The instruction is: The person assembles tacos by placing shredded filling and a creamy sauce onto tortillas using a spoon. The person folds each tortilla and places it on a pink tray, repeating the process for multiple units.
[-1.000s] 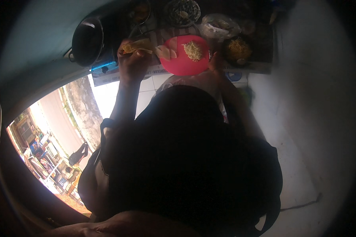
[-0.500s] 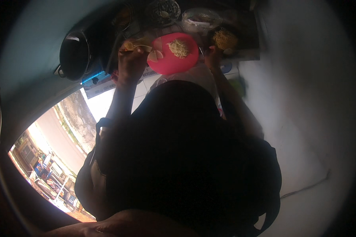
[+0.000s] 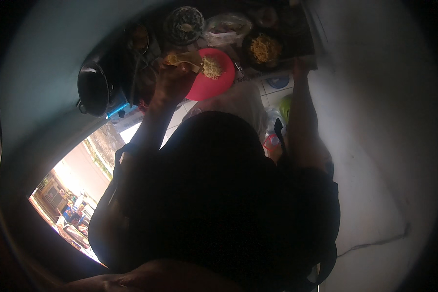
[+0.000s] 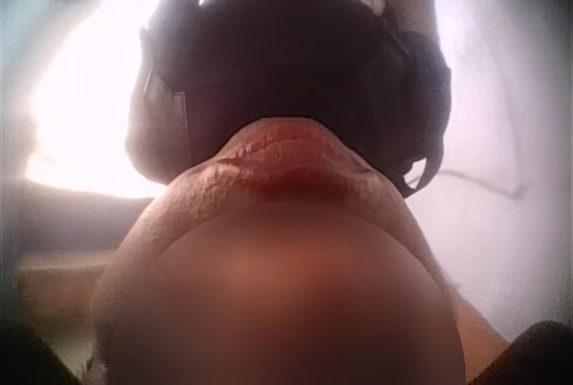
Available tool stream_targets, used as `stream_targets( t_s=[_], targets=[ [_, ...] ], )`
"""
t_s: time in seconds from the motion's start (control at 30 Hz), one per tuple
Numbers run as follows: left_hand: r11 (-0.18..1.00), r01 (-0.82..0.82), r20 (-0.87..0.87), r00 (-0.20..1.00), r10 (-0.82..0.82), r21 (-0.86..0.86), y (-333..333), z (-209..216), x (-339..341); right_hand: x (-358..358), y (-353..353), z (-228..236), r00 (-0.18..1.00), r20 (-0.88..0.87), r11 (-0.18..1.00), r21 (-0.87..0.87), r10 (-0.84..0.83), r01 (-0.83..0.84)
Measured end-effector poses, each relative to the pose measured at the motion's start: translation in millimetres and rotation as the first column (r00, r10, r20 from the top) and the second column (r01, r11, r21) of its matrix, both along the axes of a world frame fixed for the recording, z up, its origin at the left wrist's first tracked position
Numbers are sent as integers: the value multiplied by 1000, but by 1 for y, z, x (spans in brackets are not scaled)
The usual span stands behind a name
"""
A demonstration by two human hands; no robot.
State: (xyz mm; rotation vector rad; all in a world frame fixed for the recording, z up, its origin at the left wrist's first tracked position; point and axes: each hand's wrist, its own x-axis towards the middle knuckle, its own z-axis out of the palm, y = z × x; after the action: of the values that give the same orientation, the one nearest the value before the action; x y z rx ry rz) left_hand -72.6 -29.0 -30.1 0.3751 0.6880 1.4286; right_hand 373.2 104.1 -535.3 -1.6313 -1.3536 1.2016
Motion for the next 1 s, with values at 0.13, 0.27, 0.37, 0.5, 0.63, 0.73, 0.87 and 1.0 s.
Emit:
stream_targets(
  t_s=[0.13,0.27,0.37,0.5,0.63,0.73,0.87,1.0],
  targets=[
    [999,43,-134,990,-47,-31,11,-2,3,-16,3,59,777,624,909,271,85,-317],
    [998,52,-353,933,-62,-40,16,-6,2,-50,-6,201,453,882,805,362,-132,-470],
    [999,30,-165,986,-27,15,19,-3,2,-78,-18,312,455,873,851,367,-175,-376],
    [993,50,-560,823,-101,-106,26,15,-5,-113,-28,433,937,273,889,451,-219,76],
    [988,78,-750,660,50,135,30,32,-8,-145,-47,521,981,50,878,455,-188,146],
    [962,89,-352,936,8,260,34,40,-5,-164,-50,560,948,284,656,744,-143,-124],
    [946,103,-73,994,-85,307,35,52,-7,-189,-70,585,998,-17,720,693,69,-38],
    [945,117,-102,991,-90,306,30,62,-11,-195,-82,601,982,-150,800,600,110,2]
  ],
)
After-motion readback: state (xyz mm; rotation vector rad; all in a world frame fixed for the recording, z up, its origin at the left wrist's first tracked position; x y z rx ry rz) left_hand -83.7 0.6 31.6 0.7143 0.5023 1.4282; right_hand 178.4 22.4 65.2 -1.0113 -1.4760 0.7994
